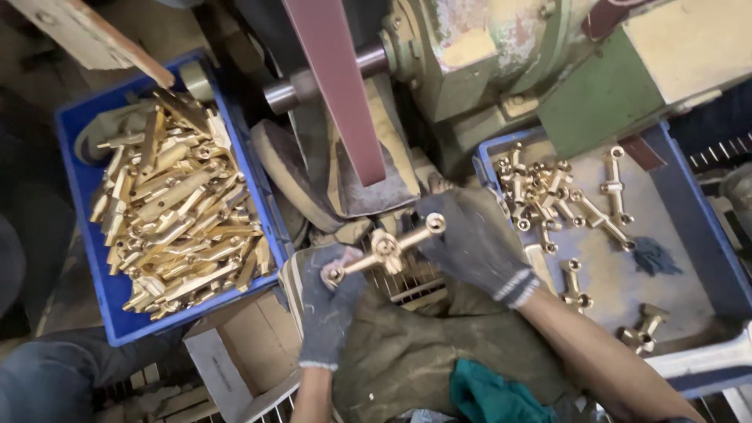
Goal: The person repeatedly picks up brass-colored metal parts from a blue bin and presses them against a moving belt sander to smooth their surfaces. After each part is sanded, it is placed into a second bin to the right.
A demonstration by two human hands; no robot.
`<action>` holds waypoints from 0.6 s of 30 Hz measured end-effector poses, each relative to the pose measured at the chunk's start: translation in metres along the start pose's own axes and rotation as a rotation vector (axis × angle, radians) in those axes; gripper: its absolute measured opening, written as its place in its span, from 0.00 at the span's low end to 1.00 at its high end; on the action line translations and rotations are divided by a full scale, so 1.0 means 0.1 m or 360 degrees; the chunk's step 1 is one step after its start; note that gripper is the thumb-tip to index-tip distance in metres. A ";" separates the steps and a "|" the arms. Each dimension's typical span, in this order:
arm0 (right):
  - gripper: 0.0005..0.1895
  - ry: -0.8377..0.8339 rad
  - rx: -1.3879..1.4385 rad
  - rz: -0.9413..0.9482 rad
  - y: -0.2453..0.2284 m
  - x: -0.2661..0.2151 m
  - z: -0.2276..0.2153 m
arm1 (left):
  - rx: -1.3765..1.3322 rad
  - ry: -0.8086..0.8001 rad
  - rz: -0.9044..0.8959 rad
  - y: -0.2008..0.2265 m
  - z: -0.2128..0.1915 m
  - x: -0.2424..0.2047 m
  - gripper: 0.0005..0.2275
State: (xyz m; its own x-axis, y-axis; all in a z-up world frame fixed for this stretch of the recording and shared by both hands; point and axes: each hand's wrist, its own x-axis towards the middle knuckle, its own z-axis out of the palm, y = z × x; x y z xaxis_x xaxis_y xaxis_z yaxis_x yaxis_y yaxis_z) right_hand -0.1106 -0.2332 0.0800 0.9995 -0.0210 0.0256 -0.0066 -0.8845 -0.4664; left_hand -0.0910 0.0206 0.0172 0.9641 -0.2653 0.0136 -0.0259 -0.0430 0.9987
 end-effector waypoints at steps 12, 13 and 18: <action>0.18 -0.0269 0.0359 0.0550 0.06 0.99 0.61 | -0.0468 0.0298 -0.0779 -0.21 -0.02 1.01 0.09; 0.18 -0.0298 0.0403 0.0585 0.07 0.99 0.63 | -0.0598 0.0286 -0.0803 -0.25 -0.04 1.04 0.08; 0.18 -0.0181 0.0521 0.0488 0.22 0.96 0.89 | -0.0859 0.0297 -0.1228 -0.48 -0.16 1.19 0.06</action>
State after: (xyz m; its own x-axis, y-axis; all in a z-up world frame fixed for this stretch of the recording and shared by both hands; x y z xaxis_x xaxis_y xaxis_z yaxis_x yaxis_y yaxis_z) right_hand -0.0114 -0.2136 -0.0068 0.9503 -0.1915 -0.2456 -0.3102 -0.6515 -0.6923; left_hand 0.0287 0.0062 -0.0287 0.6923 -0.1900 -0.6961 0.7139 0.3204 0.6226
